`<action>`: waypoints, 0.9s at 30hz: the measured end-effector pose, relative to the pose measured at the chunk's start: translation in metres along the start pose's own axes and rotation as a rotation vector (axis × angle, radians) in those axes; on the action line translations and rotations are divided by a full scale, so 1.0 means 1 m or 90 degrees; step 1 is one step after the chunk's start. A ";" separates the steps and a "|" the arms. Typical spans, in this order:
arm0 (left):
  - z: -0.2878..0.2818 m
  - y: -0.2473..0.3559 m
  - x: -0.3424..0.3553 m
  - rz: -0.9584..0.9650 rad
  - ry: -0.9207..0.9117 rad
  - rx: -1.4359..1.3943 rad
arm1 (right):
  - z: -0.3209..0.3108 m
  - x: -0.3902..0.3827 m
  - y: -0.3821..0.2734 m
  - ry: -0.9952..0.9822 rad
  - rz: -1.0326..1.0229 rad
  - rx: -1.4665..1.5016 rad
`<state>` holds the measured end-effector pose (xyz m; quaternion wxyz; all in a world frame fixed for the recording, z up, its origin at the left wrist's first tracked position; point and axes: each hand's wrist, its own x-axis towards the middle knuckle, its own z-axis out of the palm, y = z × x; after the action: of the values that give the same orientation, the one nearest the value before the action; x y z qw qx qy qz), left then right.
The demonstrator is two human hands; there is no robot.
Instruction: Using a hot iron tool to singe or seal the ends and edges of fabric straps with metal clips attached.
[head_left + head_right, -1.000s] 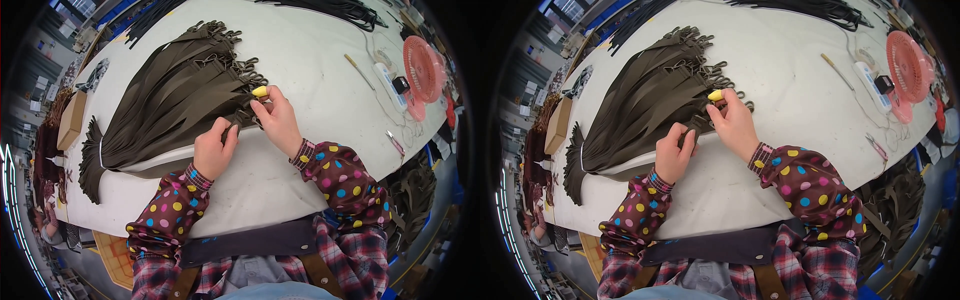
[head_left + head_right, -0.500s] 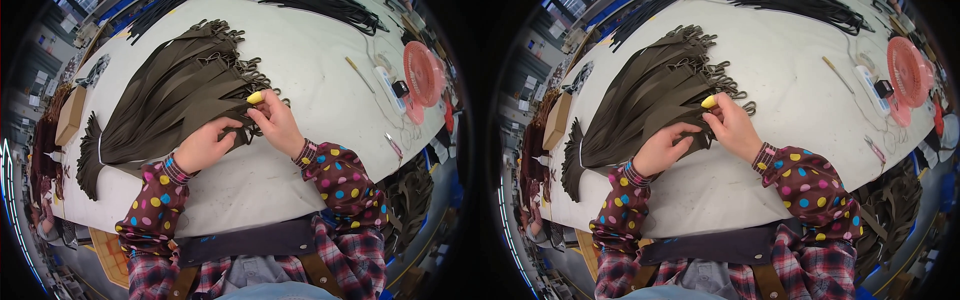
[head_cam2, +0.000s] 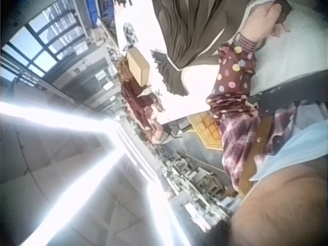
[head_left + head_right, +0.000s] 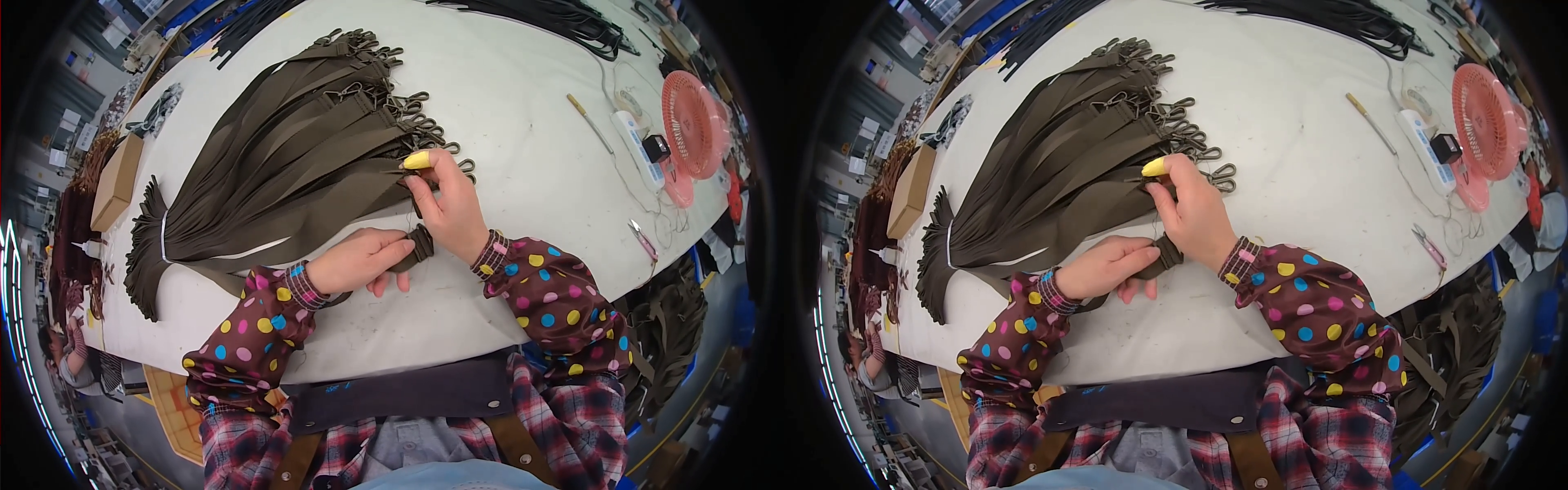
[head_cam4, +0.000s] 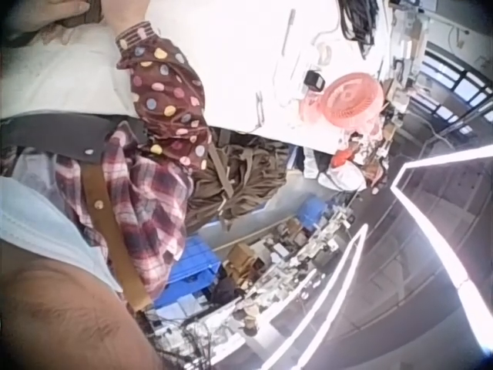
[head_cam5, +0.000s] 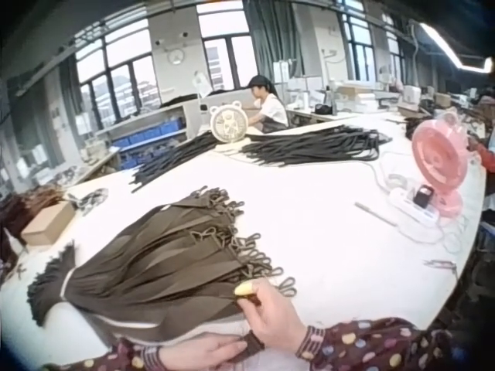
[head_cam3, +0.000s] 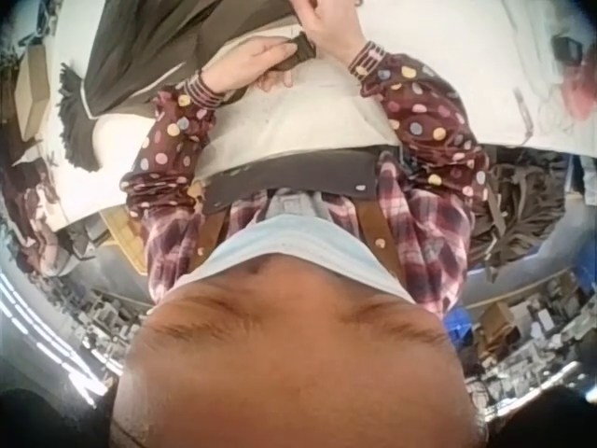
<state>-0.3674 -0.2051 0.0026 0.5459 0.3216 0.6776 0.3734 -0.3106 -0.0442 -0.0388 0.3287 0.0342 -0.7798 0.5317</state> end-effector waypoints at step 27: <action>-0.002 -0.023 -0.014 -0.034 0.229 -0.408 | 0.000 0.001 -0.024 0.013 0.306 0.305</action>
<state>-0.3671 -0.2291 -0.0102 0.5003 0.0458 0.6195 0.6032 -0.3018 -0.0546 -0.0185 0.1846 -0.0801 -0.6152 0.7622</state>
